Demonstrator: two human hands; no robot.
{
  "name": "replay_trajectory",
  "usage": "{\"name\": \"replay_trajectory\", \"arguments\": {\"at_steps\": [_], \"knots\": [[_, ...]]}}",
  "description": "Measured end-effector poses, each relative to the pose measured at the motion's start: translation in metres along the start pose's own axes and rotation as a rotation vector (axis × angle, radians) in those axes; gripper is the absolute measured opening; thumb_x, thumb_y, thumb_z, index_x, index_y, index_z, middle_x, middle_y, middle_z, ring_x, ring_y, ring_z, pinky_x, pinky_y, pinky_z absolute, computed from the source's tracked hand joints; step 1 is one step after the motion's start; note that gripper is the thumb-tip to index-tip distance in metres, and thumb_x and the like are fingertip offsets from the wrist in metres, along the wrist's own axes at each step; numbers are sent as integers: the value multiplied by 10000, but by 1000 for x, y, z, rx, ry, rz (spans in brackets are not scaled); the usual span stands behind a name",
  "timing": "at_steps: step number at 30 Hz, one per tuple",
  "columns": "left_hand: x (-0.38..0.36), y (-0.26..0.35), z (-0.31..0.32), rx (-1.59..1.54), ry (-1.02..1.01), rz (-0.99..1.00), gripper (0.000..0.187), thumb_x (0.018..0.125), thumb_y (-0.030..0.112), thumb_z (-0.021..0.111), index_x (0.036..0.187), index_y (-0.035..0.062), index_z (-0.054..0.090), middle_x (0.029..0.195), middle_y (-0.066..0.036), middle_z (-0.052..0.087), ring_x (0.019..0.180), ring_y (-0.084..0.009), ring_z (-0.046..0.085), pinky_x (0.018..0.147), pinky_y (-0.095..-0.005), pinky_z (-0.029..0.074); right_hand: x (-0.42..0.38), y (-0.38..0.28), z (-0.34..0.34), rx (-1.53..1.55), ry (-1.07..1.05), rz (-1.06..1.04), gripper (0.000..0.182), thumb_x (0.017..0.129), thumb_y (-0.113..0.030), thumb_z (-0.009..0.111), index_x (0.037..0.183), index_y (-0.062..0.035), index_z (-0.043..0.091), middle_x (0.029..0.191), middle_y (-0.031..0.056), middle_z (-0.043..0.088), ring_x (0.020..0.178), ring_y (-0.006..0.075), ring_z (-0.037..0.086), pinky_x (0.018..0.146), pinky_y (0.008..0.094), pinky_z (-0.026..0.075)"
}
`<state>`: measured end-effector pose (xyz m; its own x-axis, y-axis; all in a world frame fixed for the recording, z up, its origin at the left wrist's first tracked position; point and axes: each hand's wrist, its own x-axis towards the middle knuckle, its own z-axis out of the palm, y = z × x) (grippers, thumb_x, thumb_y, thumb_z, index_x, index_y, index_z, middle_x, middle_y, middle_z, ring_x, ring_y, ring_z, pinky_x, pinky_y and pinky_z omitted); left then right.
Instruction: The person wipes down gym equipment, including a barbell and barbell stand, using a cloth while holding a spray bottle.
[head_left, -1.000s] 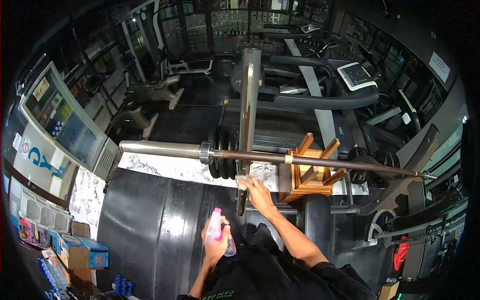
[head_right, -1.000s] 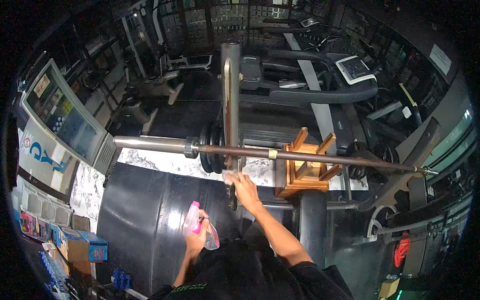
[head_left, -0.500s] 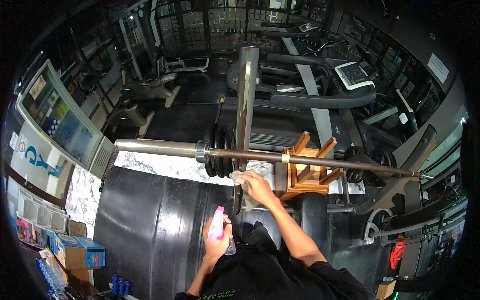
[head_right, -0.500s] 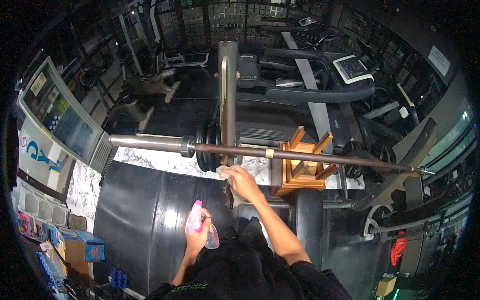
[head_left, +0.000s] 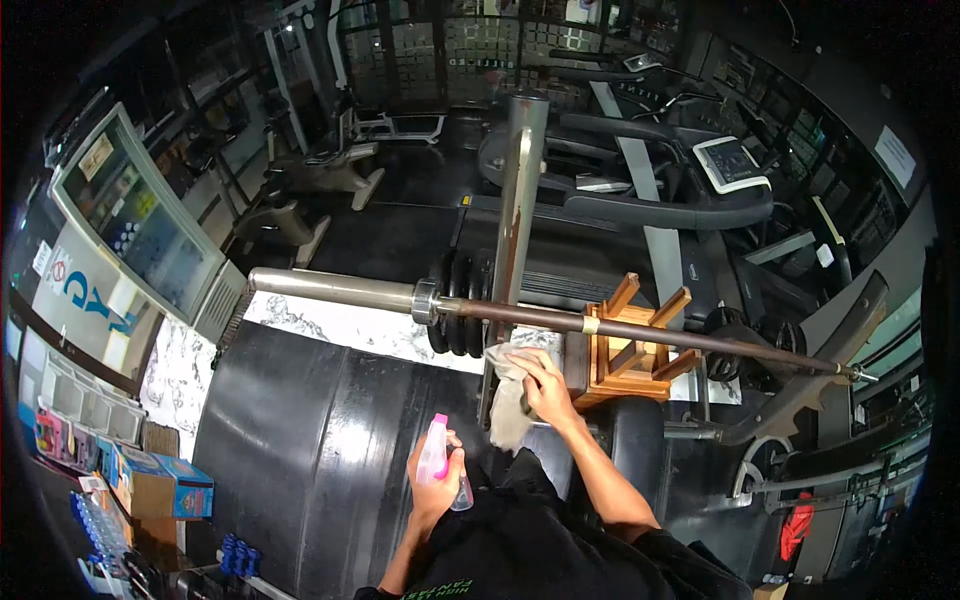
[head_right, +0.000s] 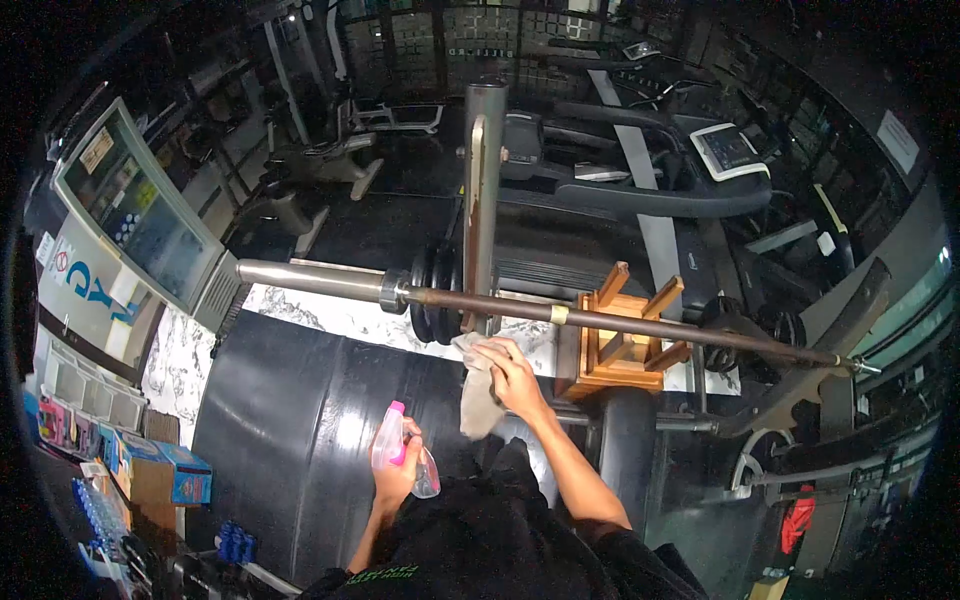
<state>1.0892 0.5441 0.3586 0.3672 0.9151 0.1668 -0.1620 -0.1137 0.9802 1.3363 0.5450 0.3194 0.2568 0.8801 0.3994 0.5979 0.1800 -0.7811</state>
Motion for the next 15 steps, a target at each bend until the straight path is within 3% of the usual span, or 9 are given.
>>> {"name": "replay_trajectory", "arguments": {"at_steps": [2,4,8,10,12,15], "knots": [[2,3,-2,-18,17,21,242,846,-117,572,1067,-20,544,879,-74,596,578,-100,570,508,-241,476,-1,4,7,-284,262,-240,600,645,134,596,1148,-180,688,1168,137,570,1050,343,564,873,413,498],[3,4,-4,5,17,48,245,847,-118,569,1071,-23,540,878,-76,595,580,-101,570,510,-240,476,5,0,10,-383,332,-445,611,616,113,613,1121,-219,703,1124,121,573,1022,335,561,862,411,500],[2,-2,-8,6,2,52,252,848,-124,562,1078,-25,533,879,-79,592,581,-101,569,511,-237,474,17,-15,13,-402,367,-617,596,607,87,636,1105,-231,709,1108,114,564,1003,331,560,850,411,502],[2,2,-7,23,0,55,252,848,-126,560,1077,-25,533,876,-77,592,582,-101,570,509,-237,473,33,-34,8,-418,375,-413,578,623,60,653,1124,-225,698,1125,127,559,1017,339,560,847,415,501],[4,3,-5,36,3,59,251,849,-128,558,1076,-25,534,873,-75,591,582,-101,570,508,-237,473,51,-66,-1,-358,251,-35,428,781,-17,653,1180,-172,643,1138,159,542,1041,364,559,831,437,506],[4,3,-3,21,-1,39,253,850,-129,557,1079,-24,534,868,-71,587,581,-101,570,504,-239,473,66,-89,-15,-495,69,23,282,867,-137,615,1149,-132,628,1167,154,519,1026,356,567,772,444,535]]}}
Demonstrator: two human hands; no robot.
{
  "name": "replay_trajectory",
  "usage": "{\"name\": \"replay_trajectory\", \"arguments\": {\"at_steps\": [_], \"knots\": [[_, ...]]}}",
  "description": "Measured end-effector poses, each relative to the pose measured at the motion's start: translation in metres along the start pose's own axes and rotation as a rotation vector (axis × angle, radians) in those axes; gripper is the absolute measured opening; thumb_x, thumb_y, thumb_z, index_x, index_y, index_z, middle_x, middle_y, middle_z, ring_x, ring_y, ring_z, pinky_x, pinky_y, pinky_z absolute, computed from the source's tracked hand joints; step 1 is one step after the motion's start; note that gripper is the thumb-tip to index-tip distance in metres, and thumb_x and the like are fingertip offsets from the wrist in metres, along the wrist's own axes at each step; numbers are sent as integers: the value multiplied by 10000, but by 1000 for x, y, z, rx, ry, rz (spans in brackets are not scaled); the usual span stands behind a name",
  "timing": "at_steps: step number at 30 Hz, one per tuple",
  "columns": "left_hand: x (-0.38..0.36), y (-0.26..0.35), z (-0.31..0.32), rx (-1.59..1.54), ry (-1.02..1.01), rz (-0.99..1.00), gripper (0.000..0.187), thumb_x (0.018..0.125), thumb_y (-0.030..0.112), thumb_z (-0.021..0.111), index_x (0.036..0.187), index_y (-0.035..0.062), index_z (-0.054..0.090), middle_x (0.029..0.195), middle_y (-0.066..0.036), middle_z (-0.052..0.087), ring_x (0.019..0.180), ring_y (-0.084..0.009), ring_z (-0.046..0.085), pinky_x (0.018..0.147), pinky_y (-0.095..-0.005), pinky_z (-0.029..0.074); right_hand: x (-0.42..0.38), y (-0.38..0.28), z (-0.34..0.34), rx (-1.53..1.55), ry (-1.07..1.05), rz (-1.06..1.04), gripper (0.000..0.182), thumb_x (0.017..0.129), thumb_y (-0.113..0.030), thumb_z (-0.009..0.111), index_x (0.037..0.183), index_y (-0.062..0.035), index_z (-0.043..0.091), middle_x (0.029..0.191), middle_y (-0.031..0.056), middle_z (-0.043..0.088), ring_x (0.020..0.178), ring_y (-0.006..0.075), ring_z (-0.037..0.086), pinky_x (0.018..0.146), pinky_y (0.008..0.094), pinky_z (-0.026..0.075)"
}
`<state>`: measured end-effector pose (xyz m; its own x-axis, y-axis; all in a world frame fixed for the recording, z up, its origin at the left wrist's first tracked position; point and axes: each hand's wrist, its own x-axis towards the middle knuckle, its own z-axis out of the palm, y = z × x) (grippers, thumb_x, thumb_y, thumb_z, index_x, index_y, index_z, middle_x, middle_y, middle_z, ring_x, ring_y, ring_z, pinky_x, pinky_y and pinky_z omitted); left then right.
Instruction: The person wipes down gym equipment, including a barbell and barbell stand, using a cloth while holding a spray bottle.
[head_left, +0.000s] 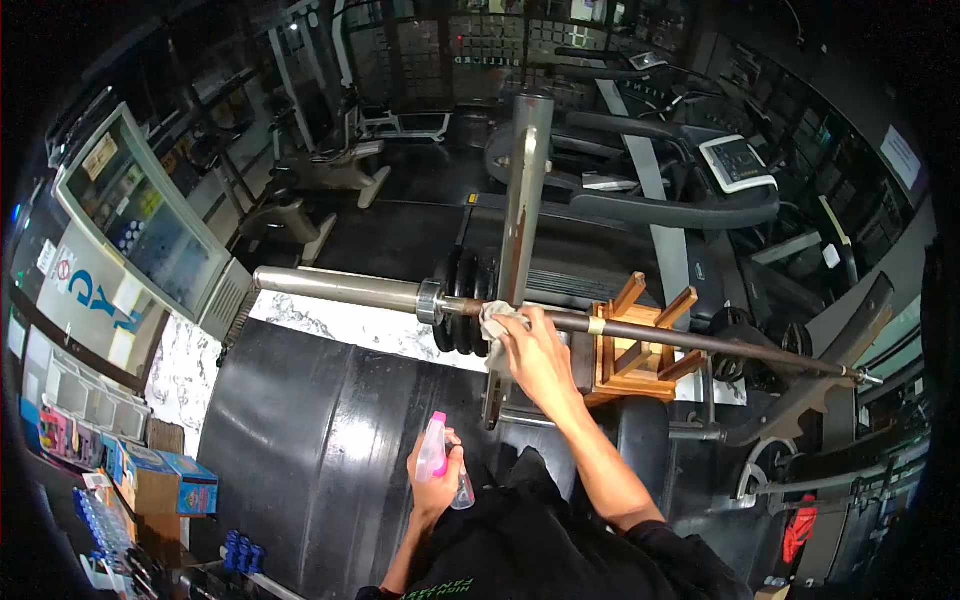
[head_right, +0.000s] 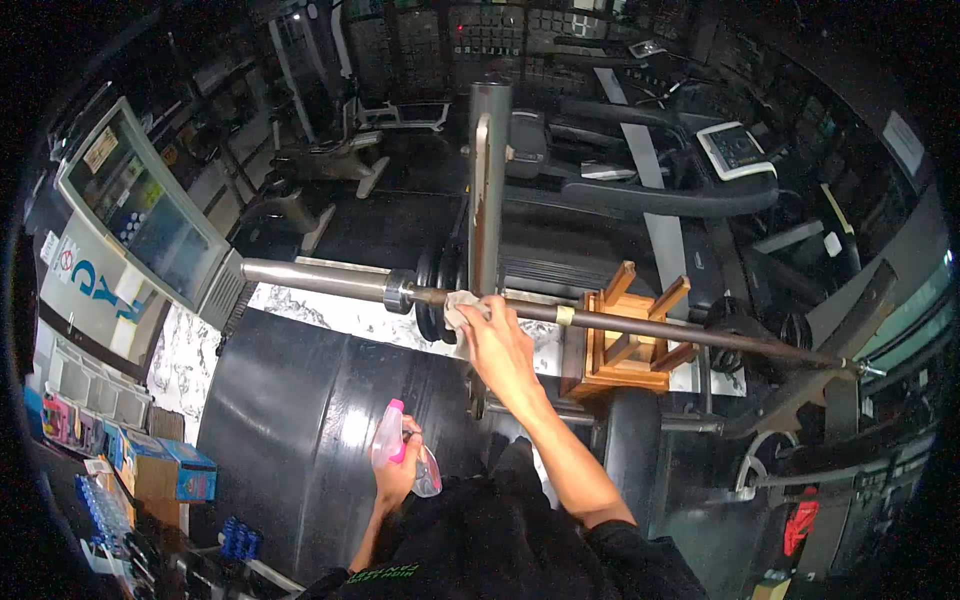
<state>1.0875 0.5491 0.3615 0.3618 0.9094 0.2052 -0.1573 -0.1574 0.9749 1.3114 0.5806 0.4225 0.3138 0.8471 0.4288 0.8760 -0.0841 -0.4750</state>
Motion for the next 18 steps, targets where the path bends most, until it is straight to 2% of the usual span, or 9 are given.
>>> {"name": "replay_trajectory", "arguments": {"at_steps": [4,6,7,10,12,18], "knots": [[1,-2,3,-3,-22,-5,244,852,-124,563,1070,-19,533,866,-69,584,579,-100,569,501,-240,474,6,6,1,-82,-72,-63,272,823,-76,619,1093,-107,631,1140,128,546,978,355,566,776,447,541],[3,-1,5,-46,-8,-32,238,852,-123,565,1062,-17,534,865,-69,583,577,-100,569,500,-240,474,-5,13,7,-61,55,-225,347,754,-2,621,1079,-122,635,1141,114,557,975,348,560,788,436,543],[4,1,6,-56,0,-31,230,852,-124,564,1051,-15,534,868,-68,581,577,-100,569,500,-240,474,-11,13,9,-44,64,-186,431,696,48,612,1078,-149,646,1155,106,558,997,347,545,794,421,541],[4,-3,3,-32,-6,-18,219,851,-129,561,1034,-12,535,878,-68,577,578,-100,569,499,-240,473,-24,24,20,-29,112,-194,501,668,53,618,1106,-188,653,1145,87,560,1005,335,535,793,414,537],[4,-5,0,4,-22,0,216,850,-132,559,1027,-11,535,884,-69,575,578,-100,568,499,-240,473,-35,33,30,-27,214,-281,600,618,47,644,1151,-228,661,1127,69,561,1003,321,529,791,409,530],[8,-4,-3,-37,9,-29,219,847,-143,549,1020,-10,534,879,-73,572,581,-99,569,501,-242,473,-59,59,64,-6,382,-452,650,579,28,685,1146,-289,691,1088,47,557,974,285,523,780,360,513]]}}
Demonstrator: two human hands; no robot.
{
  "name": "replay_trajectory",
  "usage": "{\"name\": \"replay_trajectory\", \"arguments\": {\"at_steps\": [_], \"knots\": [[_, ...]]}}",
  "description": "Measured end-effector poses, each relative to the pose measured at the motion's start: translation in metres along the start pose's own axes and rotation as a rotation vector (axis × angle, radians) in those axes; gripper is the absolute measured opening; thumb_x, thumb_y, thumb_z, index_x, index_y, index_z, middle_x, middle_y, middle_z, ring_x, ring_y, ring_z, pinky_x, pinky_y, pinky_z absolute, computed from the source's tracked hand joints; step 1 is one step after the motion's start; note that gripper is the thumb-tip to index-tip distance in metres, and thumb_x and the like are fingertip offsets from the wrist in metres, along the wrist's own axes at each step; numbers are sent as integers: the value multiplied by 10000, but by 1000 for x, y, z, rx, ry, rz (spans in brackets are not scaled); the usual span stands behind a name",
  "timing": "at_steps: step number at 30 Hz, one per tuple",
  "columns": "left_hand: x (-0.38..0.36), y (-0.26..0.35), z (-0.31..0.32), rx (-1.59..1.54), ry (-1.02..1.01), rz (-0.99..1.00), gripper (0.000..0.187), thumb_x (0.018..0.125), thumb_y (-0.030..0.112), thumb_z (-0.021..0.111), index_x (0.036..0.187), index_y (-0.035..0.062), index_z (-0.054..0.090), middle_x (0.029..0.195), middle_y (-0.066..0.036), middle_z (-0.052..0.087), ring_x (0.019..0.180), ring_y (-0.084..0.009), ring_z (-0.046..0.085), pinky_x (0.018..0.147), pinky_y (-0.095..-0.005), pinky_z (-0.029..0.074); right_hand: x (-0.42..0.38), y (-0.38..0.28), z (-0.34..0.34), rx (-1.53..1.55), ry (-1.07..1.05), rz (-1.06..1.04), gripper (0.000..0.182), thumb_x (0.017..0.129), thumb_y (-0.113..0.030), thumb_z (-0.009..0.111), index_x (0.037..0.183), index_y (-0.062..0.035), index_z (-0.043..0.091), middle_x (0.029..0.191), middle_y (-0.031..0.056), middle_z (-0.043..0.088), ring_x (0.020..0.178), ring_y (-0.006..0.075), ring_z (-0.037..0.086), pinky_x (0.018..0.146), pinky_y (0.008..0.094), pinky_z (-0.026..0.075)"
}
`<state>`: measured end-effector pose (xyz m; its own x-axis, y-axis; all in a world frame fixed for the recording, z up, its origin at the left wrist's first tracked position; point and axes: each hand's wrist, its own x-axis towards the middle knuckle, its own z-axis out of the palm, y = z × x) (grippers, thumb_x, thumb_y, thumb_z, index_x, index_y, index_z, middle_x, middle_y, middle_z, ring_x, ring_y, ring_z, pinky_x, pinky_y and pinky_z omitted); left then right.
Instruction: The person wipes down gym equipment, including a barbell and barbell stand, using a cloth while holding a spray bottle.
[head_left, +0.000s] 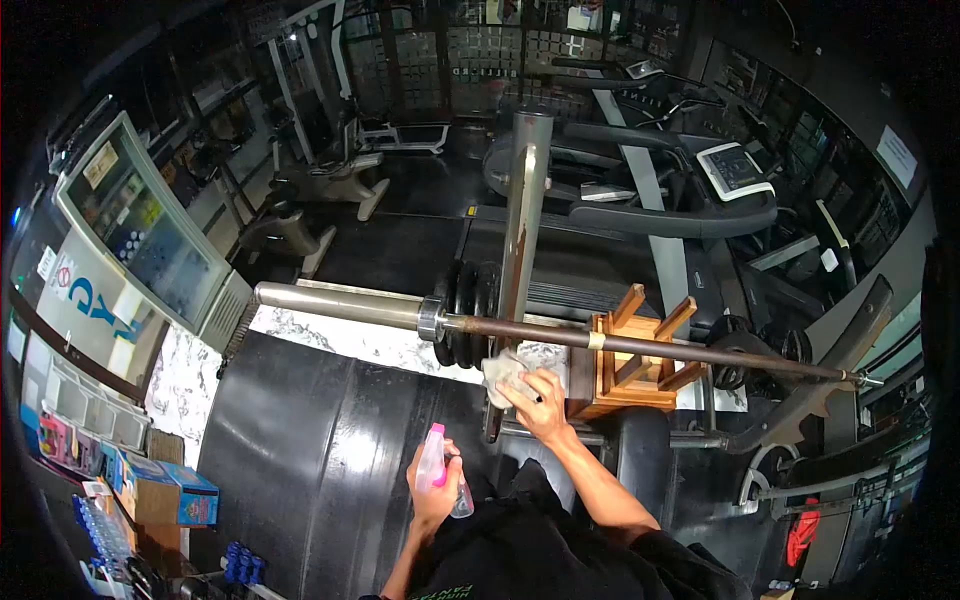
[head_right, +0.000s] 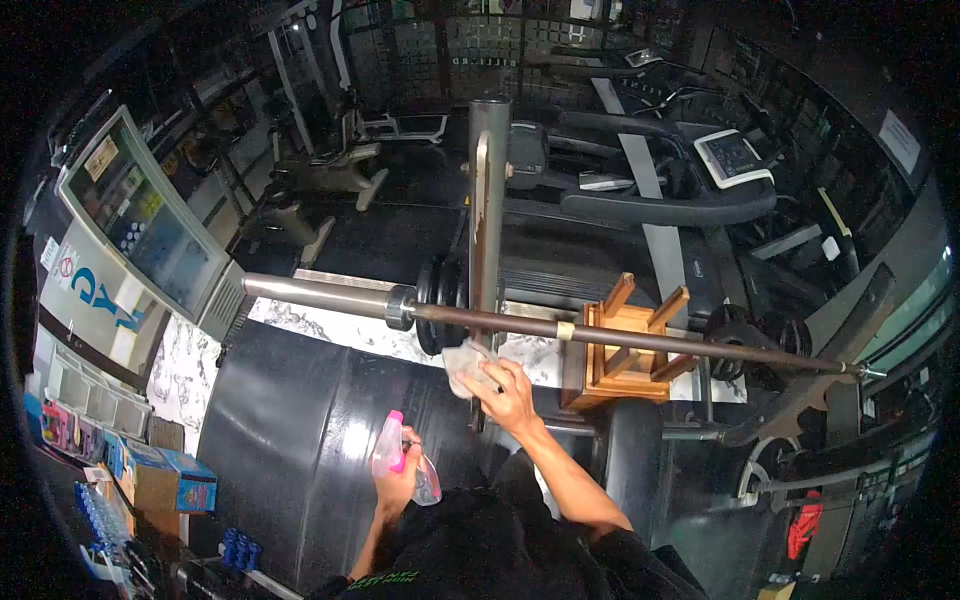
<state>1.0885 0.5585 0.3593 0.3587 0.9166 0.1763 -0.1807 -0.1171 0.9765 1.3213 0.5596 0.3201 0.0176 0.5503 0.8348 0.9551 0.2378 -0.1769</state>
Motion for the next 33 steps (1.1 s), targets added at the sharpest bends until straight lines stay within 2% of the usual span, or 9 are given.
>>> {"name": "replay_trajectory", "arguments": {"at_steps": [3,11,14,18,21,27,29,31,33], "knots": [[1,-2,0,-8,18,-18,227,846,-147,547,1027,-10,534,874,-71,574,585,-100,569,505,-242,475,-8,4,8,7,4,-77,634,586,17,686,1141,-290,693,1068,35,552,973,279,527,785,368,508],[3,-6,-1,26,5,34,247,851,-126,560,1070,-15,533,874,-64,589,573,-100,569,499,-242,478,-13,2,26,-34,-72,140,635,587,35,678,1161,-236,684,1110,83,554,1011,304,548,841,401,507],[2,-10,-1,35,-2,48,239,855,-104,575,1073,-16,539,862,-66,599,565,-99,571,494,-240,476,-16,3,35,75,-242,503,538,712,27,656,1198,-205,653,1166,131,570,1024,325,560,877,397,499],[0,-12,3,18,-11,39,220,854,-79,598,1060,-13,559,835,-65,609,557,-97,577,490,-237,475,-12,12,30,97,-277,474,496,747,27,639,1188,-199,651,1194,131,569,1046,339,568,884,407,494],[-1,-10,11,53,-62,24,196,856,-50,619,1043,-5,580,815,-60,615,555,-95,584,490,-238,476,-23,15,21,226,-592,585,340,869,-25,555,1168,-157,647,1154,147,573,1078,351,564,913,410,470],[3,-5,24,68,-119,31,171,859,-11,640,1023,10,595,802,-48,615,548,-95,585,490,-245,470,-42,33,12,564,-566,597,270,938,-92,525,1195,-72,605,1158,109,596,1099,282,565,936,363,441],[6,-5,27,53,-145,55,155,862,7,645,1010,7,599,802,-49,613,544,-95,580,490,-249,470,-46,38,7,808,-699,916,269,981,-160,487,1209,-70,597,1165,91,610,1117,252,559,972,376,422],[8,-5,29,46,-128,66,154,863,18,648,1009,7,600,801,-49,610,546,-95,579,489,-250,469,-51,21,2,806,-498,873,313,1006,-219,462,1236,-35,567,1182,77,611,1107,211,577,957,396,453],[9,-2,30,41,-104,74,153,864,29,651,1007,6,601,800,-49,608,548,-96,578,487,-251,468,-40,1,-14,1465,-83,1668,354,1006,-254,470,1270,-27,531,1185,90,607,1082,208,607,898,397,508]]}}
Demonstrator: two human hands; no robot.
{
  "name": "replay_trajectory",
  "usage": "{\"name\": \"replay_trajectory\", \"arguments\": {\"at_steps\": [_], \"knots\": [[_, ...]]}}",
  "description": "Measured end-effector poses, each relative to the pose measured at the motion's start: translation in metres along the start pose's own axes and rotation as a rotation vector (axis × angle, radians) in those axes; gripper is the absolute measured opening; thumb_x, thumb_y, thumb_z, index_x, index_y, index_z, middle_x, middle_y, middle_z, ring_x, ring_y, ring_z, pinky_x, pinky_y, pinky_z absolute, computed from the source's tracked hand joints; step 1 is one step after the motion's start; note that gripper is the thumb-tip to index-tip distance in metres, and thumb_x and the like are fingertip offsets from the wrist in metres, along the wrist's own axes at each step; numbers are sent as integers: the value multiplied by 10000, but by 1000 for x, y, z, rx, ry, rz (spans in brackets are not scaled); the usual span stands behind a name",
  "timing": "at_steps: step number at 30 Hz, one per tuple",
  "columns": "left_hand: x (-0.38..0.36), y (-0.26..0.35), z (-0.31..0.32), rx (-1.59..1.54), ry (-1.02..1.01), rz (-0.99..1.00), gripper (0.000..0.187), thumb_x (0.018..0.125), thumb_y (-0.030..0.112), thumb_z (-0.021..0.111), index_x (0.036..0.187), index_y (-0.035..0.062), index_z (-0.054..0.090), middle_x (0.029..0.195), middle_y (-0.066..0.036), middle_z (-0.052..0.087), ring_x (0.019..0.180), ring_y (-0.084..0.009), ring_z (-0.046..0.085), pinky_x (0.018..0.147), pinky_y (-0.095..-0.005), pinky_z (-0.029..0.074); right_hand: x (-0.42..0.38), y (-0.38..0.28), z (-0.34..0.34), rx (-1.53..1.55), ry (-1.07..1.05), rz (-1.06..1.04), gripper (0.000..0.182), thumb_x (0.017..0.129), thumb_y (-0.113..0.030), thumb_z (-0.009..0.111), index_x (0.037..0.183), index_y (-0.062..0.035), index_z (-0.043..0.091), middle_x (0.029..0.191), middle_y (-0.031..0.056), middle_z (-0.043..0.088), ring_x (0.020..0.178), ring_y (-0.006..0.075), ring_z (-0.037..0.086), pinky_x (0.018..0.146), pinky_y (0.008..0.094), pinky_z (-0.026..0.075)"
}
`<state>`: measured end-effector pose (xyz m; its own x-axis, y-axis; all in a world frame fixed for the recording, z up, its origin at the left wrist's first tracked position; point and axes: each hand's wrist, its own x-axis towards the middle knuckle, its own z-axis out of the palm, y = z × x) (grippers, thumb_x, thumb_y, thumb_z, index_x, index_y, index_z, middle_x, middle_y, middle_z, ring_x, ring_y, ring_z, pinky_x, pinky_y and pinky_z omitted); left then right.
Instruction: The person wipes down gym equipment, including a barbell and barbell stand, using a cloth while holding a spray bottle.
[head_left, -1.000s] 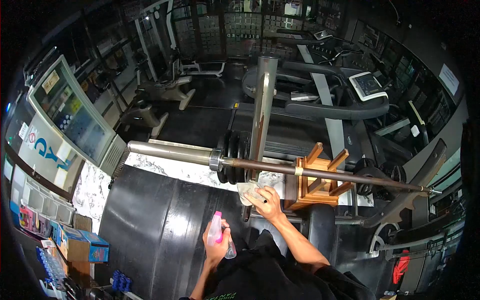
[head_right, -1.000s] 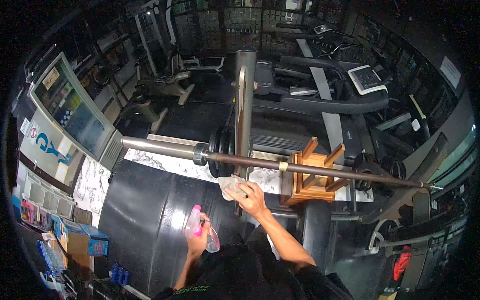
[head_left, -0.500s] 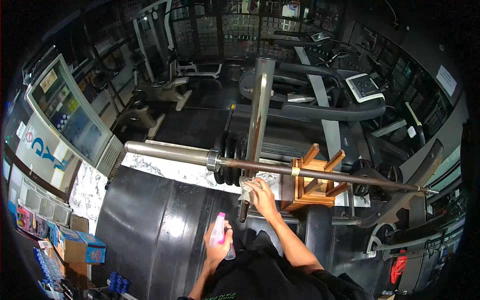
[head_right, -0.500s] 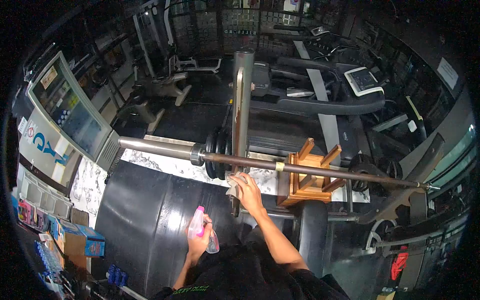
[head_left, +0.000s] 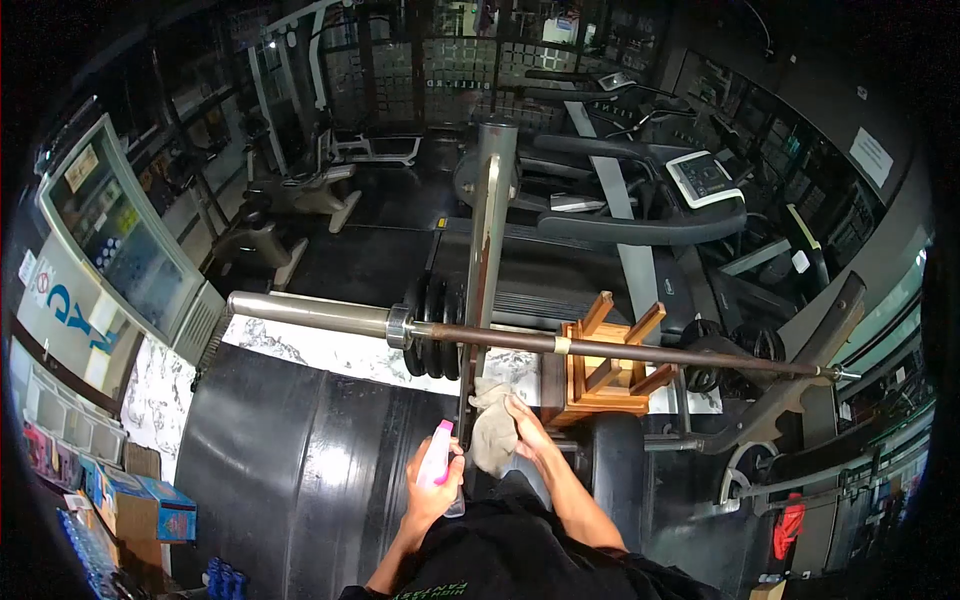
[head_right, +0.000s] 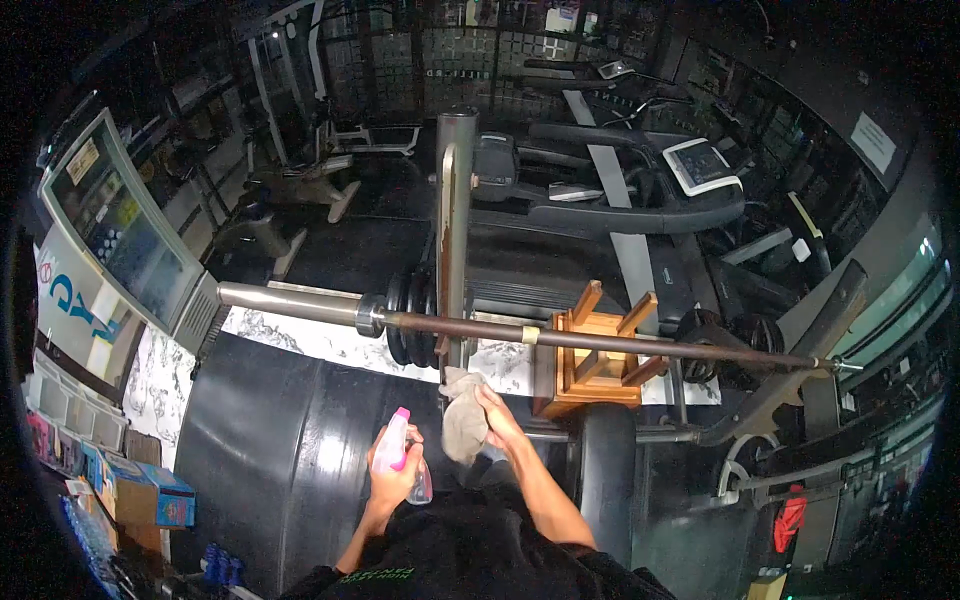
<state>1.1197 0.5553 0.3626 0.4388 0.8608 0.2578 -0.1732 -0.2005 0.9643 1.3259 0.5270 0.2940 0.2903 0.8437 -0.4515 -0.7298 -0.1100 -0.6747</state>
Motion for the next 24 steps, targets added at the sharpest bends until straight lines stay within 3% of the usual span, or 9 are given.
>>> {"name": "replay_trajectory", "arguments": {"at_steps": [1,5,8,11,13,17,19,22,24], "knots": [[2,5,0,14,-19,-15,162,862,35,655,1012,5,602,806,-51,608,553,-98,580,490,-252,466,6,9,-8,131,-90,-20,401,999,-324,474,1279,-39,514,1150,103,622,1015,207,638,824,390,548],[7,21,8,-3,-29,-48,192,855,37,659,1037,2,609,826,-62,611,580,-105,590,512,-250,470,3,22,-27,551,-305,178,439,981,-409,461,1193,-36,552,1024,123,646,898,258,652,822,400,548],[10,28,13,11,-47,-86,207,846,32,665,1045,-2,617,848,-68,619,605,-109,599,539,-243,487,-8,6,-24,496,-250,220,429,979,-407,463,1176,-37,555,1019,123,642,905,276,646,836,408,543],[14,22,19,172,-26,60,216,830,12,675,1038,-7,621,850,-64,621,624,-106,603,551,-234,495,-40,-38,16,383,-190,227,479,975,-418,464,1226,-15,527,1050,160,633,922,322,638,898,488,514],[20,36,31,115,16,13,216,821,1,678,1029,-9,622,873,-70,633,628,-102,603,545,-231,492,-50,-62,22,419,-223,291,516,975,-417,457,1263,9,503,1134,214,620,991,364,629,957,560,462],[30,45,63,-39,90,-87,216,807,-20,683,1014,-9,622,883,-70,649,625,-81,595,509,-223,474,-50,-96,2,364,-330,292,511,968,-418,464,1268,-7,506,1169,241,606,1020,377,625,918,543,489],[42,44,77,-67,132,-87,213,807,-16,685,1011,-9,623,875,-61,648,621,-73,591,498,-222,469,-55,-122,-1,330,-380,174,535,972,-432,448,1289,-4,492,1184,245,600,1059,349,615,954,487,478],[50,50,98,146,83,-52,231,808,30,706,1021,3,620,876,-49,661,624,-55,574,547,-225,455,-52,-162,-21,417,-381,135,573,977,-490,412,1321,-38,487,1233,146,607,1120,311,599,967,451,476],[54,57,112,264,97,-43,257,801,52,723,1031,1,621,864,-58,662,679,-89,593,618,-248,473,-49,-188,-23,443,-525,77,570,987,-496,382,1323,-47,485,1261,193,582,1150,314,584,991,472,457]]}}
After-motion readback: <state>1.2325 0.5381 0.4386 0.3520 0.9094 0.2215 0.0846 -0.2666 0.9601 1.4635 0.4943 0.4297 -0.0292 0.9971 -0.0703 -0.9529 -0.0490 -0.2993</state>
